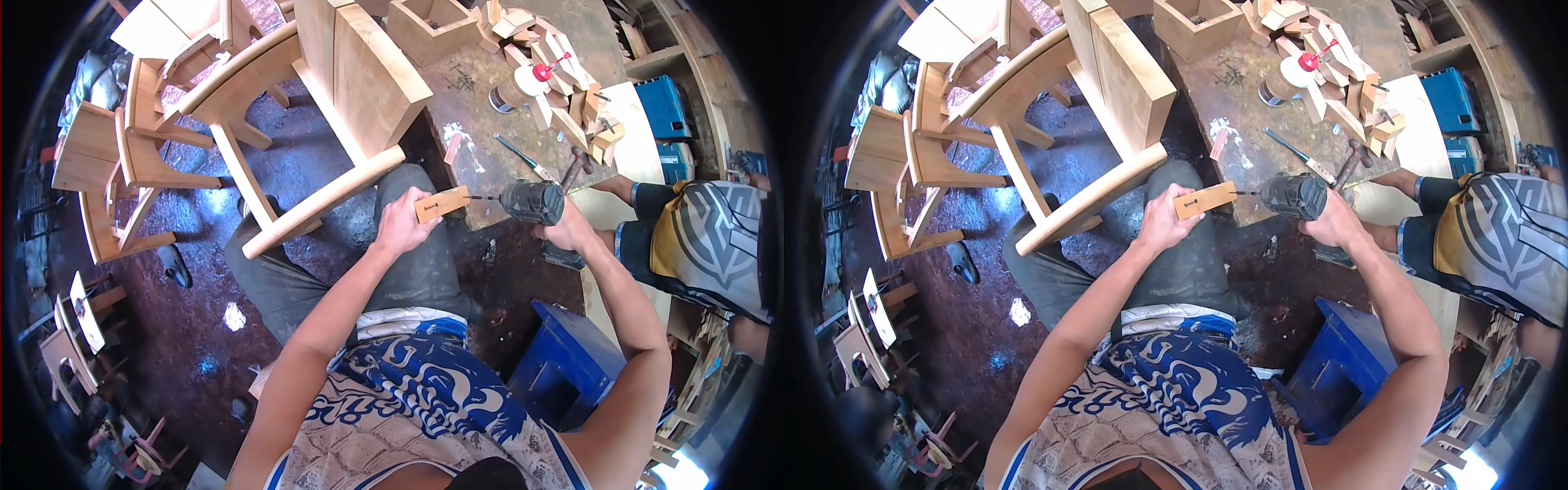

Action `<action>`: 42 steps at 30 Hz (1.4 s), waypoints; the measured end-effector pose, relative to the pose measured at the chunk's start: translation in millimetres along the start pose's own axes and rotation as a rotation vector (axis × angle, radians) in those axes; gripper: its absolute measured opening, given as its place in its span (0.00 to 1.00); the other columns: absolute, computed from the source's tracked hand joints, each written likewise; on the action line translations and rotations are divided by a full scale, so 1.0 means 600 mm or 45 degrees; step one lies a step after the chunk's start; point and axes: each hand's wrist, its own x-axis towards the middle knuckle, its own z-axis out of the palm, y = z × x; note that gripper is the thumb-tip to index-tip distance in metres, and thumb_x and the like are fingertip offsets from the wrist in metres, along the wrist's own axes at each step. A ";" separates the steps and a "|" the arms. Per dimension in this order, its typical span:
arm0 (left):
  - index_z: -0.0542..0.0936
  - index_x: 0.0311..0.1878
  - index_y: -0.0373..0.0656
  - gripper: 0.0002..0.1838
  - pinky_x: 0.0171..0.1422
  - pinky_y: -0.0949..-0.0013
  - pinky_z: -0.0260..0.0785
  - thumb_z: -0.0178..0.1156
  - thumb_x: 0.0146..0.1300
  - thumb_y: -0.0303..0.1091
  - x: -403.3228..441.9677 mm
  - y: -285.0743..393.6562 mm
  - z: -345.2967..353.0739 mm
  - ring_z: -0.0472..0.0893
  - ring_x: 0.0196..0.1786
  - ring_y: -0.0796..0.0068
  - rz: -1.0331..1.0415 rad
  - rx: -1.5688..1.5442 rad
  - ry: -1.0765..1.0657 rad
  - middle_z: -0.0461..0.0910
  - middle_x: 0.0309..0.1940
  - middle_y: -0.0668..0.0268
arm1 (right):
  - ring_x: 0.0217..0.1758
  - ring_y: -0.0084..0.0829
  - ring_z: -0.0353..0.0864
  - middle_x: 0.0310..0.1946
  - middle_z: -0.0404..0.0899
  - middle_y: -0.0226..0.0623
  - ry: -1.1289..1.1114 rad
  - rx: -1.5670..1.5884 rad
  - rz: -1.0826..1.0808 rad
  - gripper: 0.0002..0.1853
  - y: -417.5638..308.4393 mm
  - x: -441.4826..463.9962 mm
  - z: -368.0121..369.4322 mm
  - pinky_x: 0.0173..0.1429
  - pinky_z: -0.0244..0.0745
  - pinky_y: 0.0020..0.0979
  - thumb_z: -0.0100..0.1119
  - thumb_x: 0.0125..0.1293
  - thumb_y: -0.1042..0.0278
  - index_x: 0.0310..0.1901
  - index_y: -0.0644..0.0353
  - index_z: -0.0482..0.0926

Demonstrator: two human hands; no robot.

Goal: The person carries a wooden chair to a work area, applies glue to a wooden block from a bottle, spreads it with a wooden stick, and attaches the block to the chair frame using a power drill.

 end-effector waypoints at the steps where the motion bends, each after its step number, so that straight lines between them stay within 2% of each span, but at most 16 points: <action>1: 0.76 0.50 0.43 0.25 0.52 0.52 0.80 0.77 0.54 0.39 -0.001 -0.002 0.001 0.87 0.47 0.48 0.011 -0.004 0.004 0.87 0.45 0.54 | 0.56 0.49 0.82 0.51 0.84 0.48 -0.002 0.003 0.001 0.23 0.000 -0.001 0.002 0.62 0.77 0.40 0.65 0.52 0.73 0.54 0.58 0.81; 13: 0.75 0.51 0.42 0.26 0.54 0.53 0.80 0.78 0.53 0.38 0.000 -0.004 0.001 0.87 0.49 0.48 0.012 -0.013 -0.001 0.87 0.46 0.54 | 0.52 0.52 0.83 0.46 0.85 0.50 0.029 0.002 0.073 0.21 -0.002 0.000 0.009 0.59 0.78 0.43 0.63 0.51 0.72 0.49 0.59 0.81; 18: 0.75 0.50 0.42 0.25 0.53 0.53 0.80 0.78 0.54 0.38 0.006 -0.006 -0.004 0.87 0.49 0.48 0.038 -0.035 0.003 0.86 0.46 0.53 | 0.46 0.56 0.83 0.38 0.85 0.52 -0.047 -0.087 0.122 0.15 0.005 0.025 0.025 0.54 0.80 0.45 0.63 0.49 0.70 0.42 0.62 0.82; 21: 0.75 0.50 0.42 0.25 0.53 0.53 0.80 0.78 0.54 0.38 0.004 -0.013 -0.003 0.87 0.48 0.48 0.070 -0.050 0.012 0.86 0.45 0.52 | 0.46 0.56 0.84 0.37 0.85 0.52 -0.013 -0.092 0.037 0.15 0.031 0.031 0.033 0.54 0.80 0.46 0.64 0.49 0.68 0.41 0.62 0.82; 31: 0.75 0.50 0.42 0.25 0.53 0.52 0.79 0.78 0.54 0.38 0.001 -0.011 -0.001 0.87 0.48 0.47 0.031 -0.032 0.006 0.86 0.44 0.52 | 0.47 0.56 0.84 0.39 0.86 0.53 0.010 -0.158 0.044 0.15 0.037 0.040 0.039 0.54 0.80 0.47 0.62 0.48 0.69 0.40 0.63 0.82; 34: 0.75 0.50 0.42 0.25 0.54 0.53 0.79 0.78 0.54 0.38 -0.003 -0.005 -0.001 0.86 0.49 0.48 0.038 -0.013 0.016 0.86 0.45 0.52 | 0.48 0.55 0.84 0.40 0.85 0.53 -0.020 -0.157 0.183 0.16 0.023 0.036 0.034 0.54 0.80 0.47 0.61 0.49 0.69 0.41 0.62 0.81; 37: 0.75 0.50 0.42 0.25 0.55 0.53 0.79 0.78 0.54 0.38 -0.006 -0.007 -0.001 0.86 0.50 0.48 0.020 -0.023 0.031 0.86 0.45 0.53 | 0.49 0.55 0.83 0.42 0.85 0.53 0.015 -0.032 -0.025 0.17 0.033 0.034 0.040 0.55 0.80 0.45 0.62 0.49 0.69 0.44 0.61 0.82; 40: 0.75 0.50 0.42 0.25 0.55 0.53 0.79 0.78 0.54 0.38 -0.005 -0.008 -0.001 0.86 0.50 0.48 0.086 -0.050 0.034 0.87 0.46 0.53 | 0.49 0.55 0.83 0.42 0.85 0.53 0.068 0.007 -0.105 0.18 0.031 0.031 0.048 0.55 0.79 0.45 0.63 0.49 0.68 0.44 0.60 0.82; 42: 0.75 0.50 0.42 0.25 0.55 0.53 0.79 0.78 0.54 0.38 -0.009 -0.001 -0.004 0.86 0.50 0.49 0.053 -0.025 0.004 0.87 0.46 0.53 | 0.50 0.55 0.83 0.42 0.85 0.53 0.021 -0.012 -0.058 0.19 0.041 0.033 0.050 0.56 0.79 0.45 0.63 0.49 0.68 0.46 0.60 0.82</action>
